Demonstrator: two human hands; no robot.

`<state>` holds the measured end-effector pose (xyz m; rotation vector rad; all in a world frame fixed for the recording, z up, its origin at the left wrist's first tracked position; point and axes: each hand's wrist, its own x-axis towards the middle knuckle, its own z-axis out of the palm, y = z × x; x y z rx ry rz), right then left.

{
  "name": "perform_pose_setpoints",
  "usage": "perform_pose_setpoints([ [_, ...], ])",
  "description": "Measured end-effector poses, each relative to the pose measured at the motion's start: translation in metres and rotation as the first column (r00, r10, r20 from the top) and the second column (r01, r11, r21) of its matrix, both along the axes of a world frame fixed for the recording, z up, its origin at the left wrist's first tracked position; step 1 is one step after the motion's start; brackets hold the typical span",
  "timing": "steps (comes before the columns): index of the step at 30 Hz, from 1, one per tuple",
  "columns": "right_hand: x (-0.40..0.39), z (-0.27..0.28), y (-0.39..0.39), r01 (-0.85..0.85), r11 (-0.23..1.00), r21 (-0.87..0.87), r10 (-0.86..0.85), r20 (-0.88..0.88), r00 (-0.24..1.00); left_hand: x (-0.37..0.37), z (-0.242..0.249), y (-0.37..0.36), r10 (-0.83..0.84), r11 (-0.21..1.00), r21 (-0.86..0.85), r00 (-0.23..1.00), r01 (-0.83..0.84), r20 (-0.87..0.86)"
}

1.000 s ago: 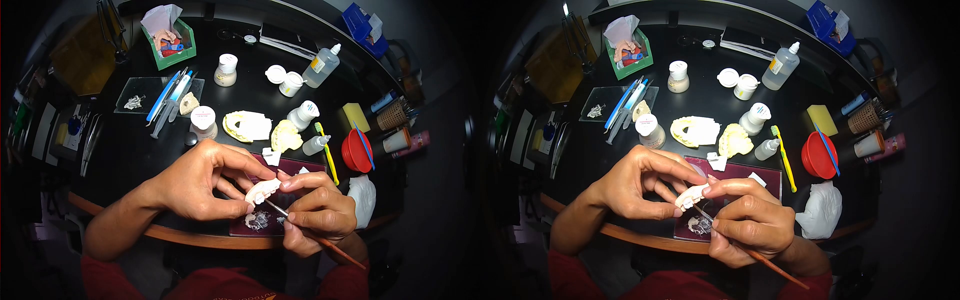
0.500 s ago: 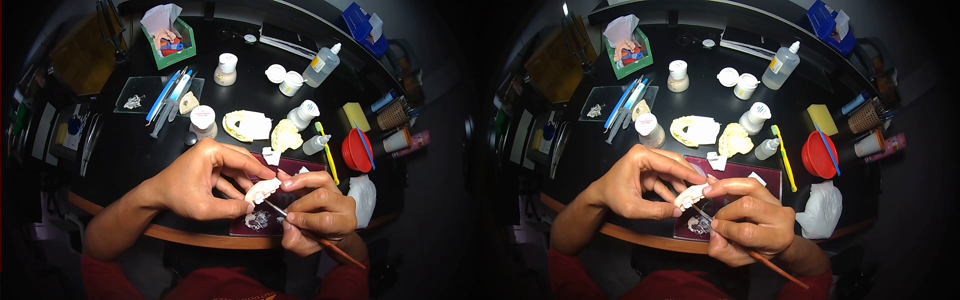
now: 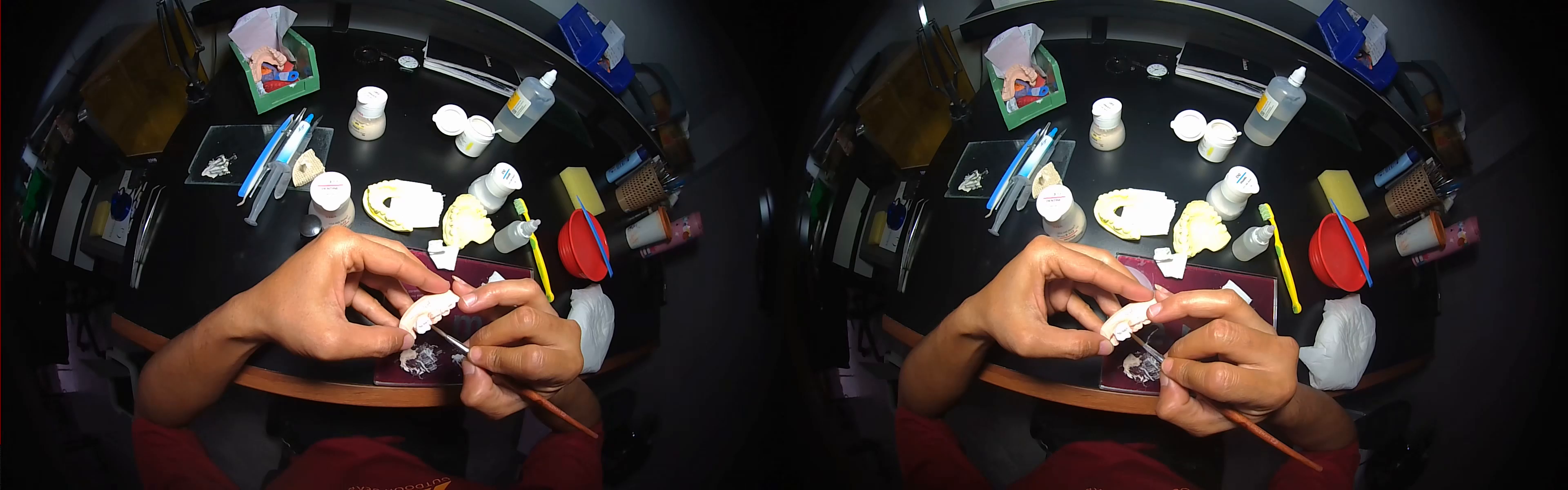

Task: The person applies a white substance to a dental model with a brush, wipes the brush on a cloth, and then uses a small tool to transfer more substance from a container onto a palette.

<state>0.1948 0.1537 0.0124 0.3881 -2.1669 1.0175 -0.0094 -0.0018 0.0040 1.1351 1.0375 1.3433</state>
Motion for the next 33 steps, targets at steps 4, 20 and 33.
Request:
perform_pose_setpoints([
  [4,0.0007,0.001,-0.0003,-0.002,1.0,-0.01,0.002,0.008,1.0,0.0004,0.0002,0.0001,0.002,1.0,-0.001,1.0,-0.002,-0.003],
  [20,-0.0014,0.0,0.0019,-0.007,0.999,-0.053,0.008,0.029,1.0,-0.0017,-0.0009,-0.0002,-0.003,1.0,-0.019,0.999,0.002,-0.044],
  [33,-0.0011,-0.0001,0.0016,-0.003,0.999,-0.046,0.004,0.035,0.999,-0.0013,-0.0008,0.0,0.0,1.0,-0.024,0.999,-0.001,-0.045],
])
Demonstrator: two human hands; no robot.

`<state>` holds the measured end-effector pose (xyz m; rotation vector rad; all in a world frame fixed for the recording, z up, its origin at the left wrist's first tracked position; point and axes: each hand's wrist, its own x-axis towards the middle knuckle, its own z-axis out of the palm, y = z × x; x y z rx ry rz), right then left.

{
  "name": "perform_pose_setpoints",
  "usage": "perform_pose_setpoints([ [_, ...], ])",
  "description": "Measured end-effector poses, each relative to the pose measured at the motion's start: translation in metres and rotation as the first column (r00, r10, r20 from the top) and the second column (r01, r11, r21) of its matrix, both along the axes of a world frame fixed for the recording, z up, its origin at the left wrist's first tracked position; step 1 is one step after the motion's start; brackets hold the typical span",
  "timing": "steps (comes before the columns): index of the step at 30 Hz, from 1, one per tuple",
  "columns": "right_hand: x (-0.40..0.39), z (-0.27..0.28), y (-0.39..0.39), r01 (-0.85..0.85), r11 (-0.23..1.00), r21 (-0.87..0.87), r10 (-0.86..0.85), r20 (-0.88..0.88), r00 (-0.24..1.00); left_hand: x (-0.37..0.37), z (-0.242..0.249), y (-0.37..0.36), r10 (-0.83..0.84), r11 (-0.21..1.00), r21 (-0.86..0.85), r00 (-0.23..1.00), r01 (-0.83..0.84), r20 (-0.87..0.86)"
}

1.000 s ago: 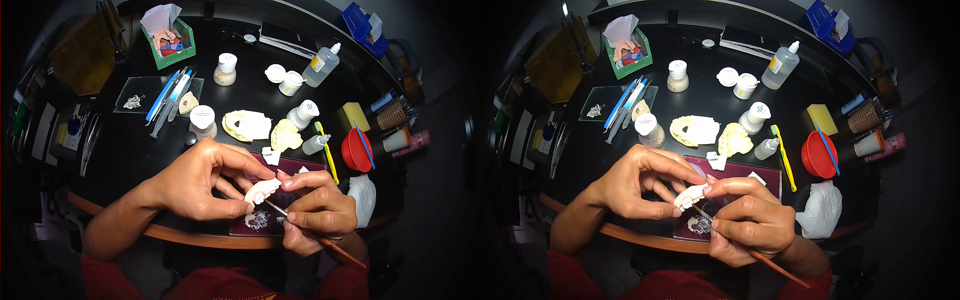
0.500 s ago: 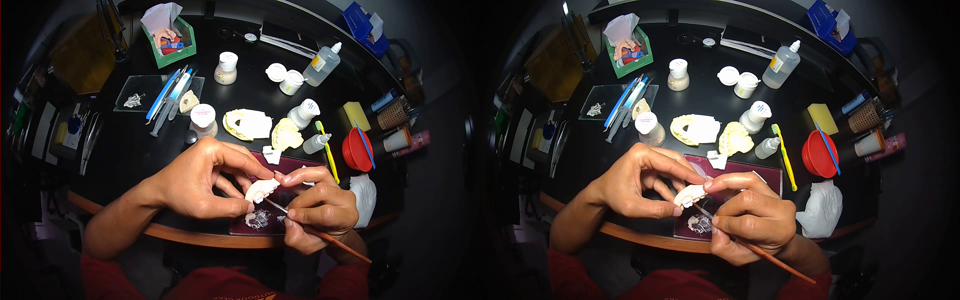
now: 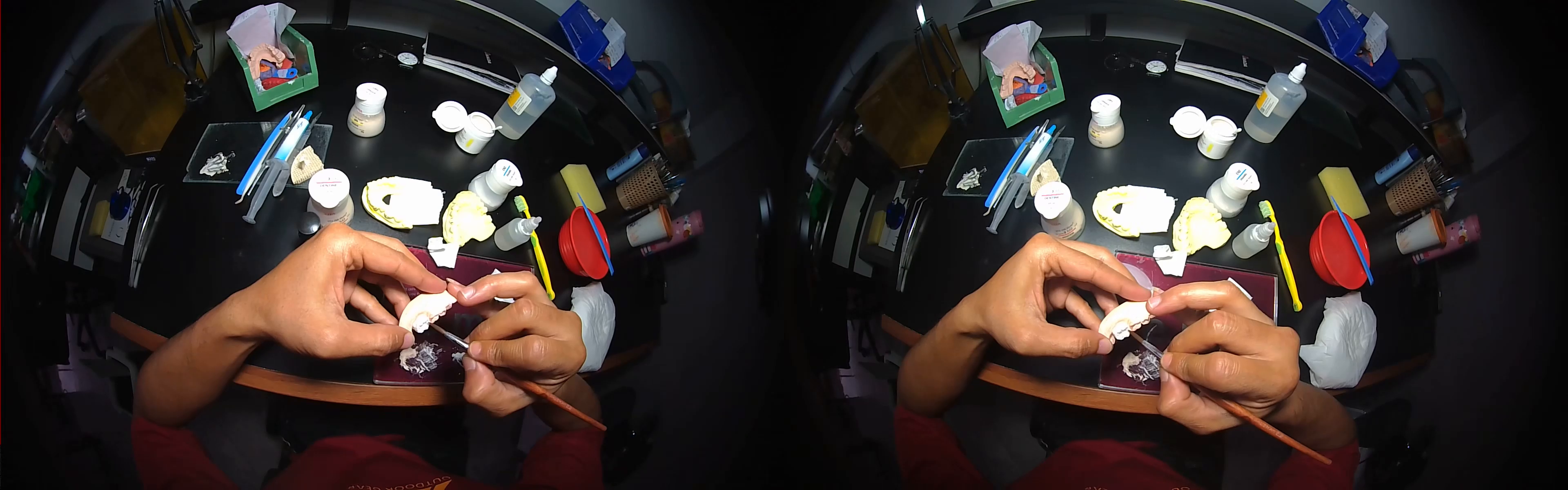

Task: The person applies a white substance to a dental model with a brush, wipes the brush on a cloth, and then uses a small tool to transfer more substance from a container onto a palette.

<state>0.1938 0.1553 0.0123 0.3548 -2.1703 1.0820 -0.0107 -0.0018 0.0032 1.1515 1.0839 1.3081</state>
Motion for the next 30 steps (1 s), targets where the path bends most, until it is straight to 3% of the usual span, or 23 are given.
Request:
perform_pose_setpoints([
  [30,-0.0003,0.001,-0.0008,0.004,1.0,0.016,-0.004,-0.004,1.0,0.0,0.0007,0.0004,-0.003,1.0,-0.002,1.0,0.003,-0.013],
])
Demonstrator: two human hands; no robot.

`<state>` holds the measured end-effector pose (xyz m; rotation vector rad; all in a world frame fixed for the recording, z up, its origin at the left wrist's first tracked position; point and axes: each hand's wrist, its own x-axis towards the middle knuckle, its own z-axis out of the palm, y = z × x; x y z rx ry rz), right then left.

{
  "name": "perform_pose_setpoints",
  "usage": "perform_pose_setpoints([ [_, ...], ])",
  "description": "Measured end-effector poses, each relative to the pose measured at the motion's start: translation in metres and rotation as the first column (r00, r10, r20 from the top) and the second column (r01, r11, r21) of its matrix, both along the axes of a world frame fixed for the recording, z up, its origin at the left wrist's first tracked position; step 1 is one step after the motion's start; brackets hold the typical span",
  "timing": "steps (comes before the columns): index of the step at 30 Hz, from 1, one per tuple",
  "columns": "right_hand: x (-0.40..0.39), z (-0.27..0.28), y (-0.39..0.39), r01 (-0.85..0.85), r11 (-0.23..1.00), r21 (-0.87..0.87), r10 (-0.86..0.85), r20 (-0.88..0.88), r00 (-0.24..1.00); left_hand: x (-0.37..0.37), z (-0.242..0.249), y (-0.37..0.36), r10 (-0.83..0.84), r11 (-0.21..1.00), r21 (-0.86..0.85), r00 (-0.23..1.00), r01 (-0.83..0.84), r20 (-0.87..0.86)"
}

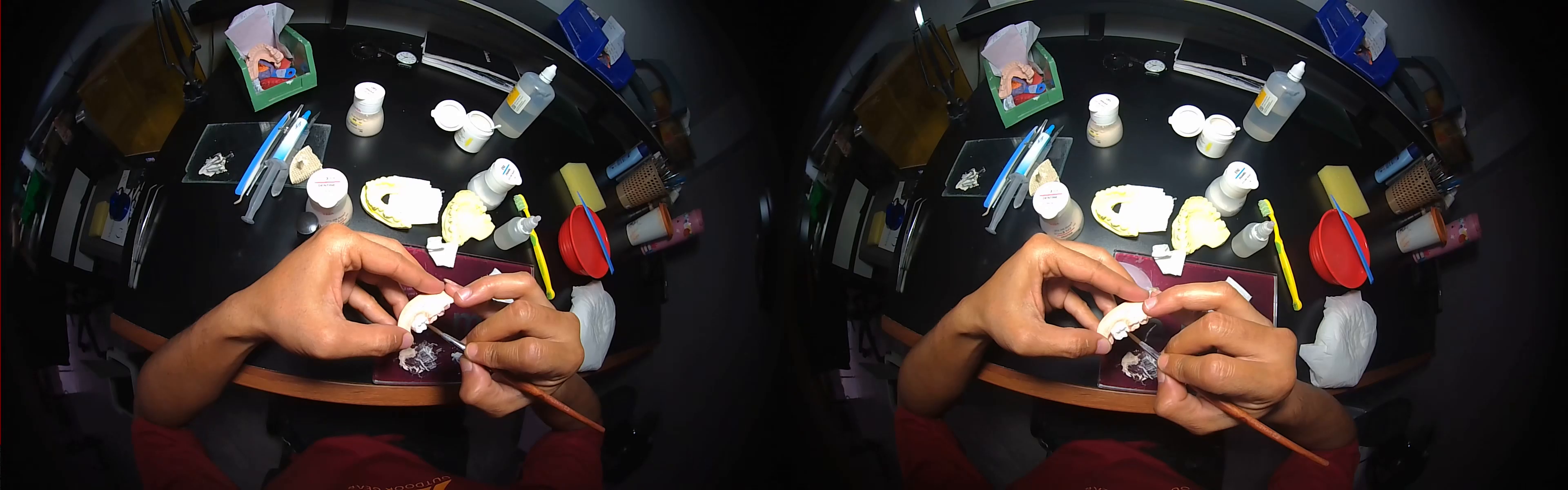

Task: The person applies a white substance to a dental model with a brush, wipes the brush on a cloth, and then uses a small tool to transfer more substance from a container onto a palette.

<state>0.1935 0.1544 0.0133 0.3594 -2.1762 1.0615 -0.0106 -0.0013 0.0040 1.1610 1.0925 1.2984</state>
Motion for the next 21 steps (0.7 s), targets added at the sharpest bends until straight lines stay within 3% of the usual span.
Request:
perform_pose_setpoints([
  [13,0.0018,-0.0006,0.0006,-0.001,1.0,-0.023,0.001,-0.021,1.0,0.0011,0.0023,-0.0005,-0.003,1.0,0.003,0.999,0.003,0.036],
  [21,0.0082,-0.0032,-0.0049,0.064,0.998,-0.015,-0.064,-0.058,0.996,0.0049,-0.0047,0.0004,-0.011,0.999,-0.027,0.978,0.017,0.21],
])
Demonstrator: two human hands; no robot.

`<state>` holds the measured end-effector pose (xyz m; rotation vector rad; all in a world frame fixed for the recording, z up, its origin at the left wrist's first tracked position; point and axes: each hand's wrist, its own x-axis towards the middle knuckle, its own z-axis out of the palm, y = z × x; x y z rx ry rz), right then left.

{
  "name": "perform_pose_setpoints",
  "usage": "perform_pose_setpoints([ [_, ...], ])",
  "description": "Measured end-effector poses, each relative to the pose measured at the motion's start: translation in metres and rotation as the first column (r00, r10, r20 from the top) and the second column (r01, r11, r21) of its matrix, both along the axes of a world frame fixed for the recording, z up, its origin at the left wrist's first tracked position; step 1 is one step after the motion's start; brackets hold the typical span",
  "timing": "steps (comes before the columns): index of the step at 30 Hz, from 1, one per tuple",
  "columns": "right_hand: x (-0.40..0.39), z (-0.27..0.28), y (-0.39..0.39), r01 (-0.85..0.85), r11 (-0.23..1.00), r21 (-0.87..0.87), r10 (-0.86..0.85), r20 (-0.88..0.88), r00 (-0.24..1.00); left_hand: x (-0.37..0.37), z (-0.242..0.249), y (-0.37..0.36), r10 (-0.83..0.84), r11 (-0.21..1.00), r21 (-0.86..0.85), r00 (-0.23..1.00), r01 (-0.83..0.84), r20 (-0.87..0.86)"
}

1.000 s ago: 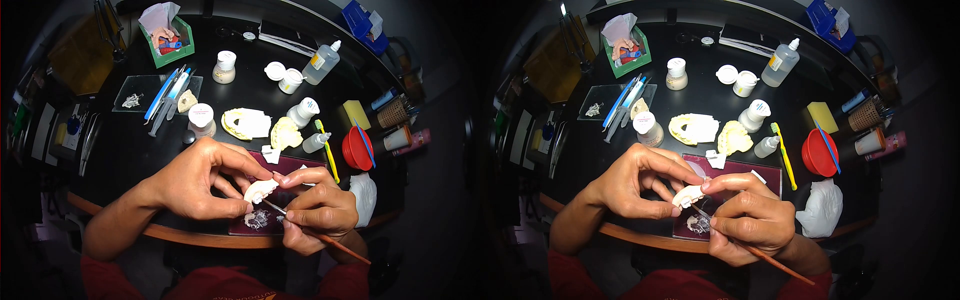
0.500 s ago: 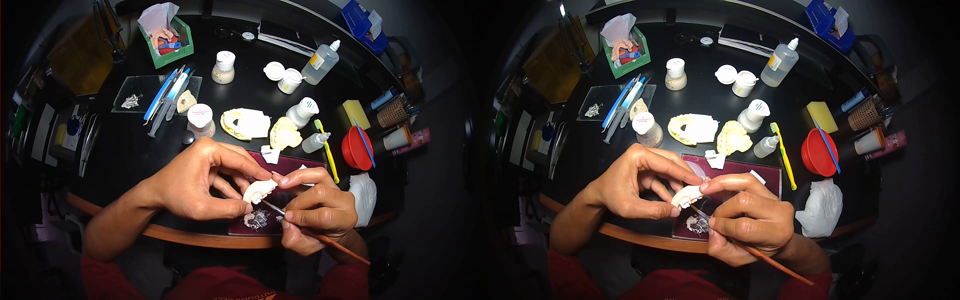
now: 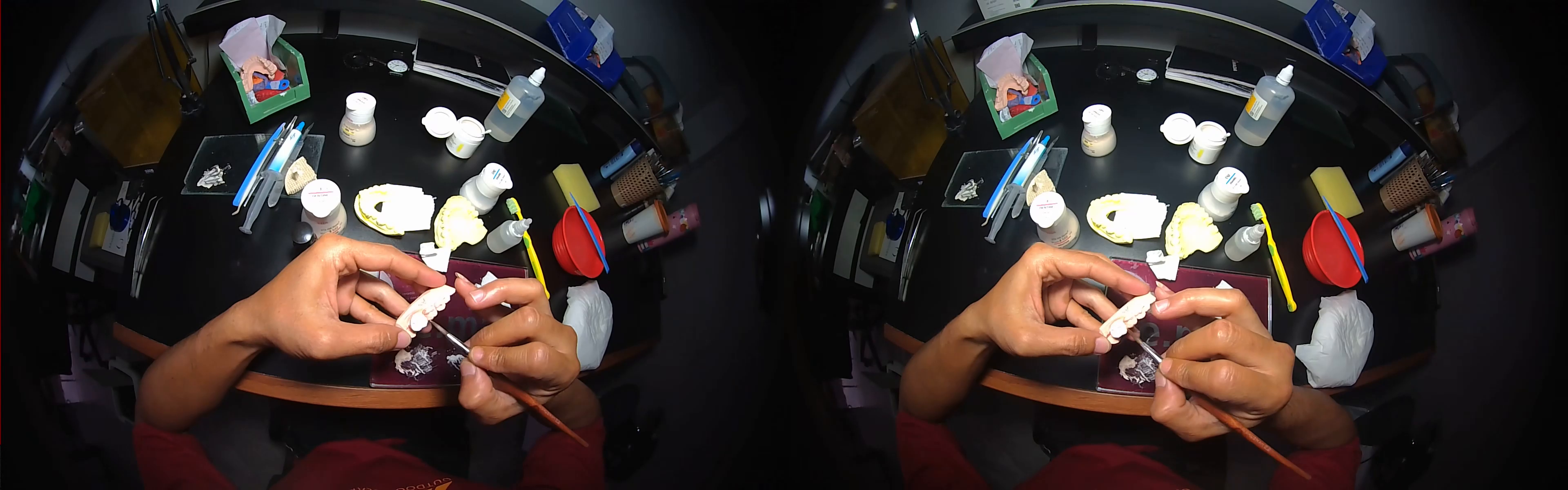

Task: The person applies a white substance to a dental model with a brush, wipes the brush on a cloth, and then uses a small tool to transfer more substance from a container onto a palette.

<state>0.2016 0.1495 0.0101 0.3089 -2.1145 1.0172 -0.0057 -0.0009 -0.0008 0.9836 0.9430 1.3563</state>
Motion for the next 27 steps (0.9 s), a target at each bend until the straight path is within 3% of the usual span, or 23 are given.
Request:
perform_pose_setpoints([
  [13,-0.001,-0.002,-0.001,0.017,1.0,-0.007,-0.018,-0.022,1.0,0.006,-0.002,0.002,-0.045,0.997,0.068,0.999,0.045,0.005],
  [16,-0.001,0.0,0.0,0.019,1.0,-0.004,-0.019,-0.023,1.0,0.006,-0.003,0.001,-0.053,0.999,-0.002,0.994,0.053,0.099],
  [25,-0.001,0.001,-0.002,0.015,1.0,0.001,-0.015,-0.048,0.999,0.003,-0.012,0.002,-0.099,0.99,0.105,0.994,0.094,0.04],
  [27,-0.001,-0.001,-0.004,0.021,1.0,-0.006,-0.021,-0.055,0.998,0.003,-0.011,0.002,-0.115,0.991,0.079,0.986,0.106,0.122],
])
